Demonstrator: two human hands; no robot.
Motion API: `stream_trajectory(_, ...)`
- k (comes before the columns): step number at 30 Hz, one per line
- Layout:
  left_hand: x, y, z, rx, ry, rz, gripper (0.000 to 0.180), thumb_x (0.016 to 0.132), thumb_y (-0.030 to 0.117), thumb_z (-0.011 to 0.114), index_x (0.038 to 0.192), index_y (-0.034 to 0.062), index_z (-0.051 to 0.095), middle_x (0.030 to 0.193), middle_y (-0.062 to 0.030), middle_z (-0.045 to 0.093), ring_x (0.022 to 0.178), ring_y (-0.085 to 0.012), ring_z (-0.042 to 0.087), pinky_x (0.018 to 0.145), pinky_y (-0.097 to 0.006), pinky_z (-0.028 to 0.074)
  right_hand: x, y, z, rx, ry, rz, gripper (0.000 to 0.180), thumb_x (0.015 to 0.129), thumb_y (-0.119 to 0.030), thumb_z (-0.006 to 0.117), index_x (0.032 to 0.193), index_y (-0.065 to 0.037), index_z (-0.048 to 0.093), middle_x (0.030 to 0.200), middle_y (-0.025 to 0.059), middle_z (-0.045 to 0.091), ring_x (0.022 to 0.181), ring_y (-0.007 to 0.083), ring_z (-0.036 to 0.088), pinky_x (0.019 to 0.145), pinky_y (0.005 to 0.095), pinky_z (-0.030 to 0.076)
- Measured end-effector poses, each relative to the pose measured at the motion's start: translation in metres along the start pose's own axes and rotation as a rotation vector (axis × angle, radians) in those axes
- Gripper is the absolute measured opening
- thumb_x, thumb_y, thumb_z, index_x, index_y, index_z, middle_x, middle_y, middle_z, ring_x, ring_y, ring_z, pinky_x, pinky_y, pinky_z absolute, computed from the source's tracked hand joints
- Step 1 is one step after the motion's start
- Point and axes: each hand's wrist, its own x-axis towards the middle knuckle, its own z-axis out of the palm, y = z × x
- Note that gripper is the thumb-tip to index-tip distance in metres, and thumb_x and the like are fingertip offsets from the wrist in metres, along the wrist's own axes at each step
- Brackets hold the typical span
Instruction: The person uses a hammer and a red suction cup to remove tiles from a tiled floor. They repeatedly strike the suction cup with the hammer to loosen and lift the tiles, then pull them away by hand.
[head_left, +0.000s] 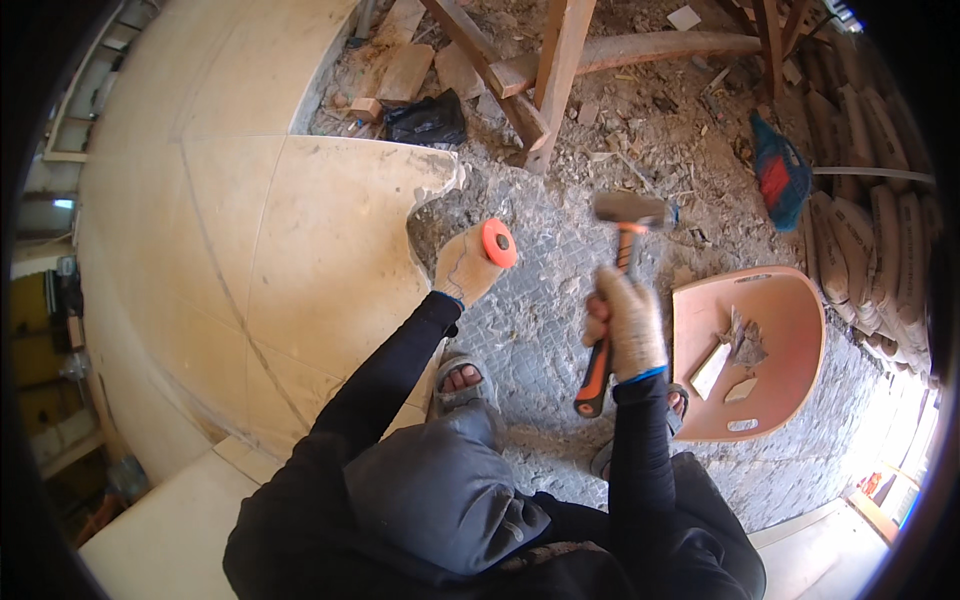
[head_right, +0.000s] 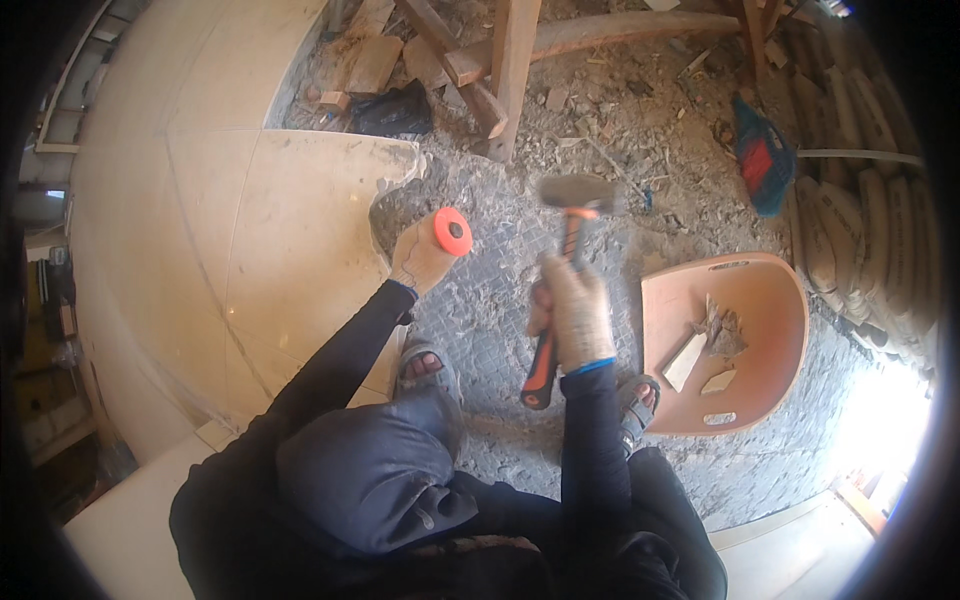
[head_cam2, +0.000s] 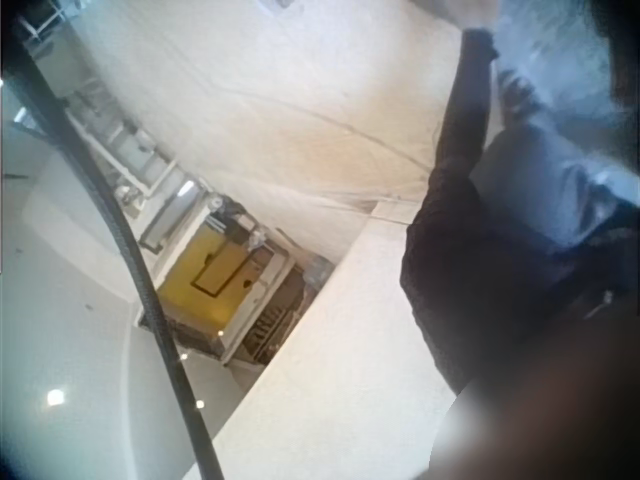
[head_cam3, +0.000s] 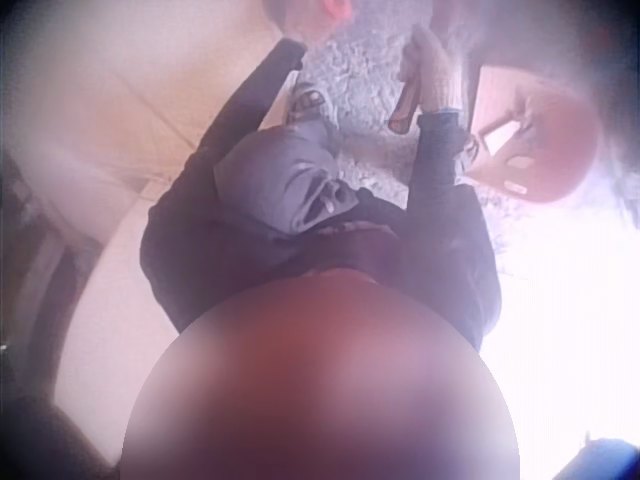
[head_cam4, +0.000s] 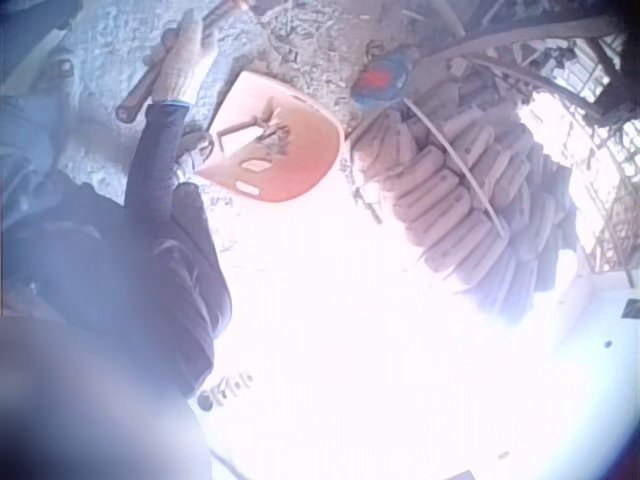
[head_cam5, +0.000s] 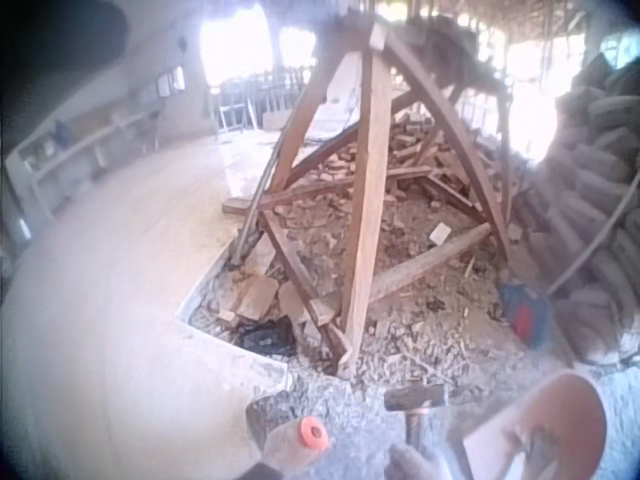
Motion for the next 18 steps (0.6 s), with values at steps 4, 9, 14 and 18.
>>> stream_trajectory(4, 0.0, -0.003, 0.001, 0.032, -0.017, 0.082, 0.023, 0.094, 0.024, 0.075, 0.112, 0.0095, 0.071, 0.103, -0.0151, 0.077, 0.099, -0.0382, 0.073, 0.083, -0.044, 0.059, 0.004, -0.02, 0.006, 0.173, 0.166, -0.301, 0.032, 0.109, -0.036, 0.065, 0.089, -0.014, 0.054, 0.063, -0.003, 0.048, 0.047, 0.0099, 0.047, 0.044, 0.0301, 0.043)
stream_trajectory(9, 0.003, -0.001, 0.001, 0.003, -0.148, -0.026, 0.026, 0.094, 0.026, 0.075, 0.112, 0.0087, 0.07, 0.103, -0.0154, 0.076, 0.099, -0.0391, 0.072, 0.082, -0.046, 0.057, 0.013, 0.041, 0.039, -0.461, -0.104, 0.197, 0.026, 0.102, -0.031, 0.068, 0.1, -0.007, 0.06, 0.069, 0.0005, 0.056, 0.048, 0.0113, 0.051, 0.044, 0.0338, 0.046)
stream_trajectory(14, 0.001, 0.001, 0.0, -0.015, -0.04, -0.013, 0.02, 0.093, 0.029, 0.076, 0.104, 0.013, 0.072, 0.097, -0.0155, 0.076, 0.091, -0.0418, 0.072, 0.076, -0.049, 0.057, 0.009, 0.015, 0.003, -0.21, -0.053, 0.07, 0.029, 0.103, -0.034, 0.071, 0.103, -0.01, 0.056, 0.07, -0.0032, 0.052, 0.048, 0.0093, 0.048, 0.042, 0.0305, 0.046)
stream_trajectory(18, -0.003, -0.007, 0.007, 0.006, 0.036, 0.06, 0.019, 0.093, 0.027, 0.075, 0.105, 0.013, 0.07, 0.098, -0.0157, 0.075, 0.093, -0.0411, 0.071, 0.077, -0.048, 0.057, 0.009, -0.023, -0.013, 0.002, 0.149, -0.2, 0.027, 0.108, -0.032, 0.065, 0.091, -0.013, 0.054, 0.064, -0.0037, 0.048, 0.046, 0.0086, 0.046, 0.042, 0.0304, 0.043)
